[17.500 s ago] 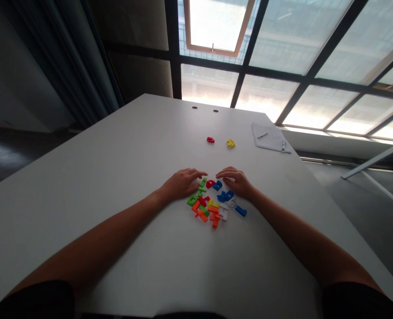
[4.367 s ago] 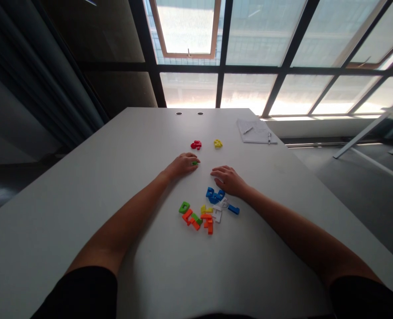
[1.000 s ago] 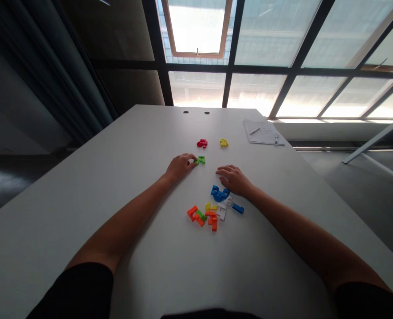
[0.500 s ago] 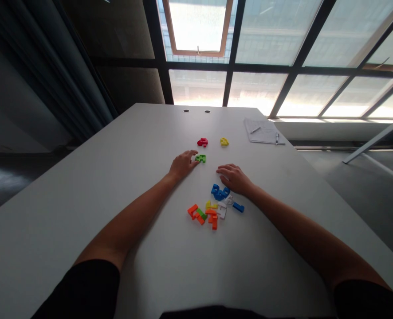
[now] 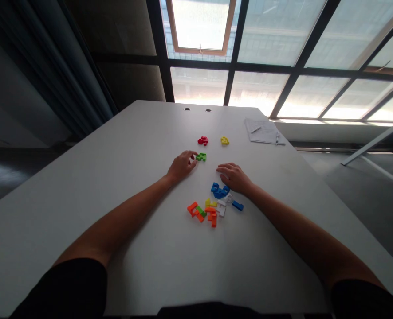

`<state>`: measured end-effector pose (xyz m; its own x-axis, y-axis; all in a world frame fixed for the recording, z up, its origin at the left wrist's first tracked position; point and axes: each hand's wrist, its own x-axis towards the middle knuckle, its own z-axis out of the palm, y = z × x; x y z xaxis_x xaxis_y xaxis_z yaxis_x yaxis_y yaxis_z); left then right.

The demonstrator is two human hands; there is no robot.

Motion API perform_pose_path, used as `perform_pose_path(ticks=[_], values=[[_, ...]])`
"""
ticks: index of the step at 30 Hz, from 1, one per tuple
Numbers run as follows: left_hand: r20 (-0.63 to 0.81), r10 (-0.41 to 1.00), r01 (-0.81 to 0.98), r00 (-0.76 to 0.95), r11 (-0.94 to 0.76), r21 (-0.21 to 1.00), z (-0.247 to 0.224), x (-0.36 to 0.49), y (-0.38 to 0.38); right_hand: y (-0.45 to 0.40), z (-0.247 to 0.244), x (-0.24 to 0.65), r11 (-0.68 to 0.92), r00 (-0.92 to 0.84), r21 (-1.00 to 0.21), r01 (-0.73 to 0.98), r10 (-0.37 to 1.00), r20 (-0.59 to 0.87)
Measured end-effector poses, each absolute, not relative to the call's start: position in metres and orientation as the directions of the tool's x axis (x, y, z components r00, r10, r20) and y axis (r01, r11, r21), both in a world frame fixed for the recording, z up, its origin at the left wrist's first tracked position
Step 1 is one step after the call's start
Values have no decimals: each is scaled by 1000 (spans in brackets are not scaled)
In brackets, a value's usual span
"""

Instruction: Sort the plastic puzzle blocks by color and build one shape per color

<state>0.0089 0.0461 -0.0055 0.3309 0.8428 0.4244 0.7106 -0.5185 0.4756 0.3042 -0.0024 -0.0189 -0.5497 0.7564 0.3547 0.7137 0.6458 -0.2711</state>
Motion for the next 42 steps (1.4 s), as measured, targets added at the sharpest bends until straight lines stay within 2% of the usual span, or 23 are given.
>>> perform_pose_path(ticks=[2, 5, 8, 11, 15, 22, 28, 34, 38, 42], values=[[380, 830, 678, 408, -554, 482, -3, 6, 30, -3, -19, 304, 638, -544, -269, 722, 763, 350], [191, 763, 547, 618, -591, 593, 13, 3, 3, -4, -18, 303, 631, -539, -268, 728, 768, 346], [-14, 581, 441, 814, -602, 666, 42, 4, -21, -5, -16, 302, 628, -535, -277, 727, 771, 345], [-106, 450, 389, 887, -604, 696, 69, 9, -37, -5, -15, 302, 622, -528, -290, 727, 777, 344], [-96, 394, 339, 914, -611, 716, 79, 19, -50, -4, -16, 302, 624, -531, -289, 726, 776, 341], [-124, 414, 392, 902, -662, 638, 66, 24, -55, -4, -17, 302, 627, -533, -283, 726, 772, 346], [-112, 498, 453, 860, -643, 617, 64, 23, -53, -4, -16, 301, 625, -531, -277, 729, 773, 346], [-36, 555, 491, 831, -701, 518, 61, 22, -44, -4, -16, 301, 629, -536, -268, 730, 770, 345], [34, 668, 602, 743, -690, 401, 50, 19, -24, -2, -18, 302, 634, -542, -260, 728, 765, 349], [106, 772, 687, 626, -611, 392, 35, 19, 4, -1, -22, 304, 641, -545, -263, 721, 759, 357]])
